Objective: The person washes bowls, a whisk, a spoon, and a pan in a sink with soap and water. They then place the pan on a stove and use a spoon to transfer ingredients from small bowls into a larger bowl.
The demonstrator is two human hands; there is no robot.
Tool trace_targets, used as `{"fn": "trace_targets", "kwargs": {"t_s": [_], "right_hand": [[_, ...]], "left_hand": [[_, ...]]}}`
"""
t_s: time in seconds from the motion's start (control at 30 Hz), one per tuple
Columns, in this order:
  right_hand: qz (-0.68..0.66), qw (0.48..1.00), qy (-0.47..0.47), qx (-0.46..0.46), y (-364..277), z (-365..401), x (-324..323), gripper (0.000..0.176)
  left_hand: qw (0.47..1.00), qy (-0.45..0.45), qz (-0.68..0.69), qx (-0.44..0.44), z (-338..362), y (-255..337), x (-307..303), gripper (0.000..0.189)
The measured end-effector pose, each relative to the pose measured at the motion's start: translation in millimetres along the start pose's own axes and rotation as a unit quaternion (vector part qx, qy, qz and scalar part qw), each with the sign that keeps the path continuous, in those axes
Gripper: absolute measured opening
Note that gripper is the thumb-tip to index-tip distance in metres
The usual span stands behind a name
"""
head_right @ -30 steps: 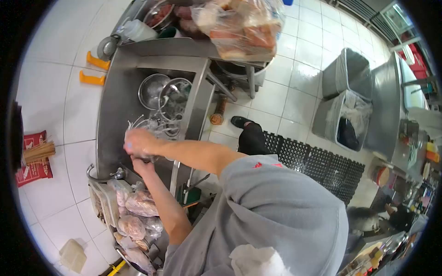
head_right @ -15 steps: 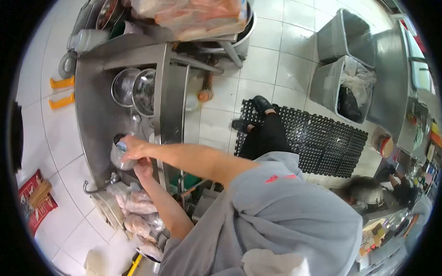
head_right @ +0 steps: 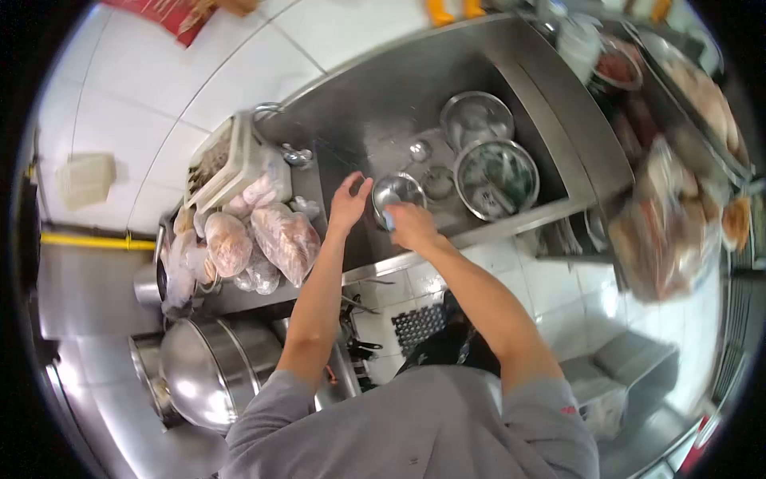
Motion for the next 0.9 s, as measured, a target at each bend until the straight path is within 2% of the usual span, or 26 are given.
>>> {"fn": "trace_targets", "kwargs": {"t_s": [0.03, 0.07, 0.1, 0.17, 0.23, 0.27, 0.3, 0.33, 0.37, 0.4, 0.43, 0.47, 0.5, 0.53, 0.6, 0.63, 0.67, 0.7, 0.73, 0.77, 0.8, 0.87, 0.9], "right_hand": [[0.055, 0.998, -0.017, -0.001, 1.1, -7.5, 1.0, 0.044], [0.102, 0.994, -0.032, 0.008, 8.8, -9.5, 5.0, 0.05], [0.105, 0.994, 0.015, -0.028, 4.2, -10.3, -6.5, 0.054], [0.11, 0.985, 0.1, -0.09, 3.3, -5.7, -29.5, 0.063], [0.025, 0.99, 0.132, -0.043, 42.6, 10.2, -99.5, 0.062], [0.069, 0.983, 0.164, 0.037, 68.2, 31.5, -145.3, 0.053], [0.175, 0.953, 0.213, 0.125, 103.1, 50.9, -182.0, 0.045], [0.208, 0.936, 0.146, 0.243, 161.5, 60.8, -197.0, 0.045], [0.198, 0.924, 0.129, 0.3, 213.3, 69.1, -203.8, 0.045], [0.212, 0.913, 0.07, 0.341, 223.0, 71.7, -196.5, 0.042], [0.226, 0.898, 0.013, 0.378, 230.0, 73.2, -191.8, 0.04], [0.227, 0.899, 0.006, 0.376, 236.7, 70.4, -191.4, 0.037], [0.226, 0.899, 0.0, 0.374, 245.7, 66.3, -189.7, 0.035], [0.227, 0.901, -0.003, 0.371, 249.4, 58.3, -190.6, 0.033], [0.123, 0.946, 0.028, 0.3, 233.0, 48.1, -187.5, 0.031], [0.074, 0.962, 0.038, 0.262, 223.3, 42.9, -188.6, 0.03], [-0.077, 0.966, 0.062, 0.24, 197.5, 37.3, -186.1, 0.028], [-0.105, 0.968, 0.051, 0.224, 173.1, 24.8, -178.0, 0.029], [-0.134, 0.968, 0.043, 0.207, 147.6, 10.8, -169.8, 0.03], [-0.092, 0.969, 0.008, 0.227, 120.5, -6.4, -159.8, 0.036], [-0.017, 0.987, 0.004, 0.162, 115.1, -29.8, -142.0, 0.032], [0.132, 0.987, -0.017, 0.089, 66.4, -53.5, -124.0, 0.024], [0.077, 0.99, -0.071, 0.09, 62.3, -63.5, -112.3, 0.021]], "left_hand": [[0.979, 0.098, -0.144, 0.108, -7.4, 24.4, -28.0, 0.043], [0.918, 0.181, -0.286, 0.205, -3.6, 45.1, -38.2, 0.042], [0.887, 0.246, -0.33, 0.21, -0.4, 70.6, -63.0, 0.046], [0.882, 0.271, -0.311, 0.226, -19.5, 81.8, -100.3, 0.051], [0.911, 0.19, -0.327, 0.163, -54.7, 58.6, -120.8, 0.041], [0.913, 0.154, -0.355, 0.13, -63.1, 49.4, -122.7, 0.037], [0.922, 0.145, -0.349, 0.088, -60.6, 46.7, -120.4, 0.034], [0.927, 0.132, -0.347, 0.043, -49.7, 44.9, -116.3, 0.032], [0.93, 0.117, -0.348, -0.003, -34.8, 37.2, -111.3, 0.031], [0.909, 0.077, -0.409, -0.036, -26.7, 8.6, -90.8, 0.031], [0.906, 0.066, -0.416, -0.035, -8.5, 9.9, -76.1, 0.031], [0.903, 0.048, -0.425, -0.035, 13.8, 16.1, -51.1, 0.031], [0.933, 0.062, -0.355, -0.011, 30.5, 53.7, -29.1, 0.026], [0.926, 0.03, -0.371, 0.061, 44.5, 90.6, 3.8, 0.02], [0.966, -0.008, -0.22, 0.135, 64.4, 122.8, 80.5, 0.034], [0.974, -0.117, -0.124, 0.151, 59.9, 101.2, 139.7, 0.047], [0.976, -0.176, -0.095, 0.09, 54.9, 99.6, 172.1, 0.046], [0.969, -0.238, -0.065, 0.032, 52.6, 94.2, 195.5, 0.045], [0.976, -0.216, -0.035, 0.007, 41.4, 89.3, 190.0, 0.044], [0.979, -0.202, -0.007, -0.022, 32.5, 79.6, 185.5, 0.042], [0.981, -0.188, 0.021, -0.05, 30.3, 68.8, 182.7, 0.04], [0.989, -0.112, 0.092, -0.039, 28.5, 49.3, 166.5, 0.035], [0.988, -0.075, 0.128, -0.037, 31.7, 41.7, 155.3, 0.033]]}}
Point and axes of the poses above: each hand's wrist, its own z-axis away from the middle knuckle, its own x-axis out of the palm, y = z × x, the point moved 10 cm from there along -z, towards the middle knuckle, and after that the axes turned 12 degrees about -y, right-handed, at the moved point
